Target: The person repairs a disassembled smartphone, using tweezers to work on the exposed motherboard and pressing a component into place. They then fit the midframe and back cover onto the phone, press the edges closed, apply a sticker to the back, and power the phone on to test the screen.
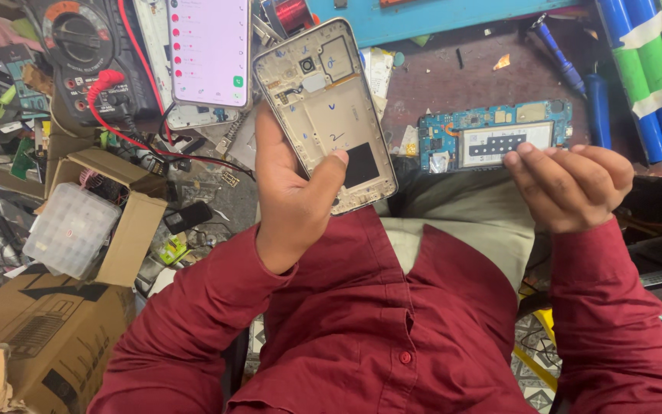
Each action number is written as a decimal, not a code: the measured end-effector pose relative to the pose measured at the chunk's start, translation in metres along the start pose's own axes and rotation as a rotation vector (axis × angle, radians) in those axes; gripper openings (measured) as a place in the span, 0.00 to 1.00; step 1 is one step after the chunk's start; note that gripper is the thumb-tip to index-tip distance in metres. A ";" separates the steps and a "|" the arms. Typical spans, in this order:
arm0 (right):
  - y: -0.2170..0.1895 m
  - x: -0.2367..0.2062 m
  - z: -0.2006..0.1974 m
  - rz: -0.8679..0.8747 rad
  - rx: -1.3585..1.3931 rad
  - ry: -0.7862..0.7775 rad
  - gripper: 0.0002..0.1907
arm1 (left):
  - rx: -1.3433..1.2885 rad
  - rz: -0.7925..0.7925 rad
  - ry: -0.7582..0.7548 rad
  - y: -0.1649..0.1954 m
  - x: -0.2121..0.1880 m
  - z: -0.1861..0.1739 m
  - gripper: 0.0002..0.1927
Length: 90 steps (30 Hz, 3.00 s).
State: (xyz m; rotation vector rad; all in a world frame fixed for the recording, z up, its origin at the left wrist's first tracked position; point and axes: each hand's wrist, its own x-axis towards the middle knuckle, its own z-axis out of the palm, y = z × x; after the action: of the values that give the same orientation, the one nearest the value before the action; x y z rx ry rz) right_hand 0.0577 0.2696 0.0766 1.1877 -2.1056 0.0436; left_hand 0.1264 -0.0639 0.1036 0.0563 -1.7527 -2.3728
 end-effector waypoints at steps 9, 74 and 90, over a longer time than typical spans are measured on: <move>-0.001 -0.016 0.006 -0.003 -0.020 0.012 0.07 | 0.009 0.013 -0.016 -0.001 0.000 -0.004 0.30; -0.034 0.041 -0.064 1.247 1.171 0.299 0.04 | -0.335 -0.232 -0.239 0.013 -0.009 0.009 0.41; -0.084 0.066 -0.052 1.492 1.561 -0.080 0.13 | -0.223 -0.386 -0.435 -0.002 -0.026 0.019 0.54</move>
State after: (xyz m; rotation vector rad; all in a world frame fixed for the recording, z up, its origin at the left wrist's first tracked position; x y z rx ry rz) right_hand 0.1291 0.1911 0.1302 -0.1890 -2.3355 2.5587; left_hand 0.1493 -0.0404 0.1058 -0.1849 -1.7596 -3.0371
